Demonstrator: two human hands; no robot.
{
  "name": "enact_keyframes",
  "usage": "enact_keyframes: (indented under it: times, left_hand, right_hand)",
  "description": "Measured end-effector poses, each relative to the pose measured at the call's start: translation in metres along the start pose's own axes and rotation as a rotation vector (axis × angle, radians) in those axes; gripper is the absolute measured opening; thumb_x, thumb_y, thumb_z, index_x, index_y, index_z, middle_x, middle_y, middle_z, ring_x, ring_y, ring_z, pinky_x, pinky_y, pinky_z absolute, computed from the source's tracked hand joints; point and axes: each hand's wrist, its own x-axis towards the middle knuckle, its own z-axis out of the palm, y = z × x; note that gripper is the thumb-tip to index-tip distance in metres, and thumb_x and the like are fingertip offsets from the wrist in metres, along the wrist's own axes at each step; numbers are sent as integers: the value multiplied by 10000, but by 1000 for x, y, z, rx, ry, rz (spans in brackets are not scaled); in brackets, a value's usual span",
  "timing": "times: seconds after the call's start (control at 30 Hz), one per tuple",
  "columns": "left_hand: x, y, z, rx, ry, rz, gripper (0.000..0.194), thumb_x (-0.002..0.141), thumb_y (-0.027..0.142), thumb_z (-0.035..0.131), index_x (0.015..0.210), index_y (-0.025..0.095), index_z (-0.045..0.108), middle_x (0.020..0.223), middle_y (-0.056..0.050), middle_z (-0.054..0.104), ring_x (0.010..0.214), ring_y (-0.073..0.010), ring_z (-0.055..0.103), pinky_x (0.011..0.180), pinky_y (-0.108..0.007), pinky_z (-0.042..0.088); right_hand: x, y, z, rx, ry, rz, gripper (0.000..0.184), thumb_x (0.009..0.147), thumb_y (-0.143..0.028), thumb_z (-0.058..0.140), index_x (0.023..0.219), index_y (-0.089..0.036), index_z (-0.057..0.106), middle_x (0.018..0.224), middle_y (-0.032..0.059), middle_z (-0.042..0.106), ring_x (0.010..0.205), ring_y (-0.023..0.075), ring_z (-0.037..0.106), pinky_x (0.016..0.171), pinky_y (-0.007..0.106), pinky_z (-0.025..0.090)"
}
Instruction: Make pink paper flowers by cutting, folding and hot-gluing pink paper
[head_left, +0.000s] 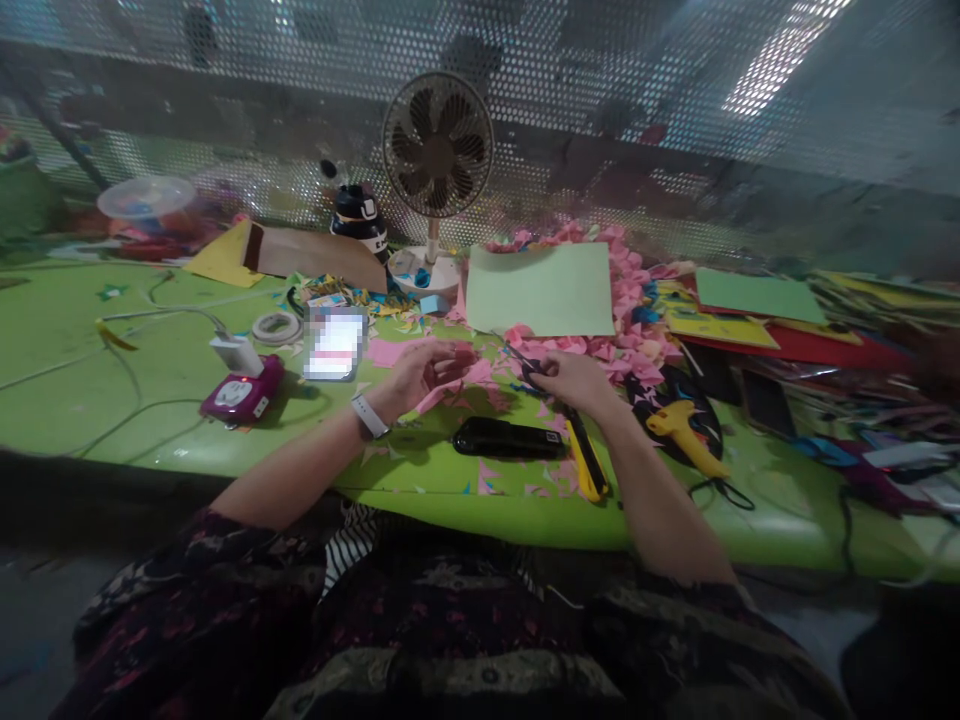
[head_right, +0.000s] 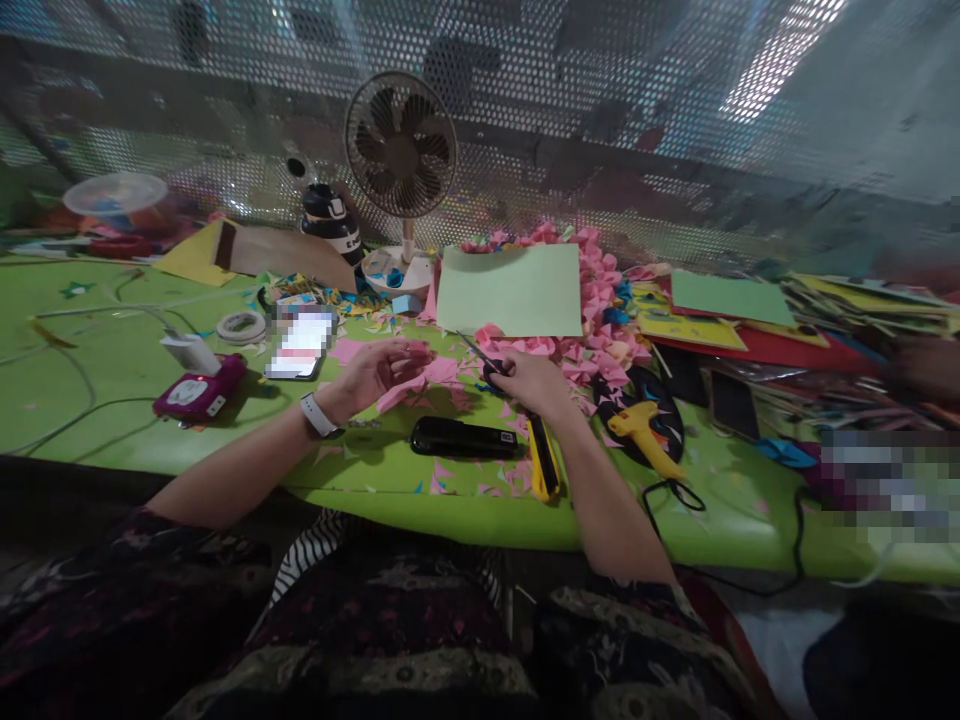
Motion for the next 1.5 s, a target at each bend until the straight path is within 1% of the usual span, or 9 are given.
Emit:
enact_keyframes:
  times: [0.27, 0.43, 0.57, 0.77, 0.9, 1.07, 1.2, 1.33, 1.5]
  left_hand:
    - [3, -2, -6, 59, 19, 114, 184, 717, 135, 784, 882, 163, 706, 888, -23, 763, 832, -120, 718, 788, -242, 556]
    - [6, -2, -7, 72, 85, 170, 145, 711, 68, 770, 813, 150, 708, 841, -11, 756, 802, -90, 696, 772, -196, 539]
    - [7, -1, -10, 68, 120, 208, 301, 713, 102, 790, 994, 176, 709, 855, -2, 757, 815, -90, 704, 764, -191, 539]
    - [10, 0, -15, 6, 174, 231, 353, 746, 175, 802, 1077, 187, 681, 872, -1, 760, 792, -80, 699, 755, -180, 536]
    - [10, -2, -14, 69, 167, 275, 320, 766, 167, 775, 1073, 174, 685, 825, 7, 750, 780, -78, 690, 761, -186, 528]
    - [3, -5, -4, 193, 61, 395, 454, 768, 204, 781, 1206, 206, 660, 954, -27, 766, 917, -118, 696, 914, -272, 524]
    - [-6, -9, 8, 222, 31, 413, 433, 775, 214, 777, 1196, 196, 676, 1027, -60, 764, 961, -146, 696, 971, -325, 513]
    - [-5, -17, 10, 157, -61, 437, 441, 761, 255, 797, 1187, 220, 687, 1037, -44, 768, 975, -152, 694, 981, -337, 509]
    - [5, -18, 2, 108, -159, 440, 439, 784, 348, 781, 1203, 261, 686, 1071, -38, 757, 1015, -169, 684, 1011, -373, 483]
  right_hand:
    - [4, 7, -1, -191, -21, -2, 272, 846, -440, 585, 875, -179, 657, 847, 86, 728, 759, 233, 645, 589, 288, 344]
    - [2, 7, -5, -219, 11, -4, 360, 856, -514, 572, 840, -175, 694, 882, 105, 727, 778, 246, 642, 584, 295, 349]
    - [4, 10, -2, -285, 64, 4, 339, 848, -494, 594, 830, -184, 730, 908, 106, 733, 839, 254, 651, 605, 294, 353]
    - [12, 22, 4, -265, -37, 33, 276, 837, -427, 640, 862, -167, 727, 863, 101, 740, 809, 234, 656, 592, 279, 360]
    - [11, 28, -4, -83, -136, 34, 216, 786, -340, 705, 907, -162, 710, 825, 66, 735, 660, 178, 635, 583, 263, 400]
    - [-1, -3, -12, 411, 95, -20, 390, 826, -538, 655, 926, -165, 709, 860, 73, 740, 732, 186, 644, 636, 277, 447]
    - [-10, -51, -9, 761, -156, -162, 492, 816, -615, 658, 1011, -164, 678, 990, 88, 743, 713, 142, 637, 611, 257, 474]
    - [-8, -79, -1, 905, -157, -232, 474, 735, -557, 770, 977, -163, 672, 947, 68, 733, 736, 131, 649, 643, 256, 503]
    - [0, -83, 12, 1126, -100, -193, 434, 666, -543, 820, 828, -179, 648, 723, 10, 695, 643, 119, 645, 631, 253, 513]
